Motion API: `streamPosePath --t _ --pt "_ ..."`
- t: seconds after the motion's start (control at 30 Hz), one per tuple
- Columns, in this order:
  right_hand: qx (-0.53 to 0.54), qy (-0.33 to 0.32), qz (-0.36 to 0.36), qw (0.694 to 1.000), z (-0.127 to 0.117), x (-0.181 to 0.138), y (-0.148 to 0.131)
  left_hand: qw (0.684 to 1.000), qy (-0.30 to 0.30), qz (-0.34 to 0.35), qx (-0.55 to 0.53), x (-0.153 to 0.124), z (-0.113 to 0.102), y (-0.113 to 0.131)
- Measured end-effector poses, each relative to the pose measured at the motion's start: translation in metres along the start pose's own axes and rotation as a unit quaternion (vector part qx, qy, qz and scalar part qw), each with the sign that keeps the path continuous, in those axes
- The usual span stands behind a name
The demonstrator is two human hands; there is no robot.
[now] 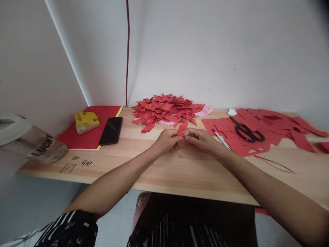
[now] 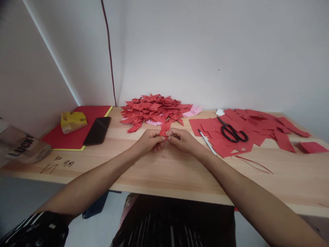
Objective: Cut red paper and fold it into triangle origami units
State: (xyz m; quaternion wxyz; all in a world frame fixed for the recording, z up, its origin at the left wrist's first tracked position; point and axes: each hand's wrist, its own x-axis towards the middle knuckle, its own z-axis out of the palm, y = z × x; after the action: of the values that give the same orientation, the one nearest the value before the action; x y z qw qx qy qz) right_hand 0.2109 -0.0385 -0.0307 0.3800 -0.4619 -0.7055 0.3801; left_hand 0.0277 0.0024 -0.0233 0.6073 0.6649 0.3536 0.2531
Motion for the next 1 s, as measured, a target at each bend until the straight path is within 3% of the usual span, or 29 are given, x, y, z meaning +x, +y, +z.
streamPosePath --t 0.2,0.5,0.77,1.0 --pt "0.020 -0.014 0.030 0.999 -0.003 -0.001 -0.002 1.000 -0.014 -0.016 -0.021 0.002 -0.002 0.001" --pt "-0.005 -0.004 0.027 1.000 -0.001 0.000 -0.008 0.984 0.010 0.111 0.136 -0.006 -0.002 0.001" --pt "0.009 -0.010 0.033 0.999 -0.005 -0.002 -0.008 0.996 0.012 0.052 0.077 0.001 -0.004 -0.005" --pt "-0.074 0.024 0.035 0.996 0.000 0.000 -0.002 0.974 0.043 0.124 0.184 -0.004 -0.001 -0.002"
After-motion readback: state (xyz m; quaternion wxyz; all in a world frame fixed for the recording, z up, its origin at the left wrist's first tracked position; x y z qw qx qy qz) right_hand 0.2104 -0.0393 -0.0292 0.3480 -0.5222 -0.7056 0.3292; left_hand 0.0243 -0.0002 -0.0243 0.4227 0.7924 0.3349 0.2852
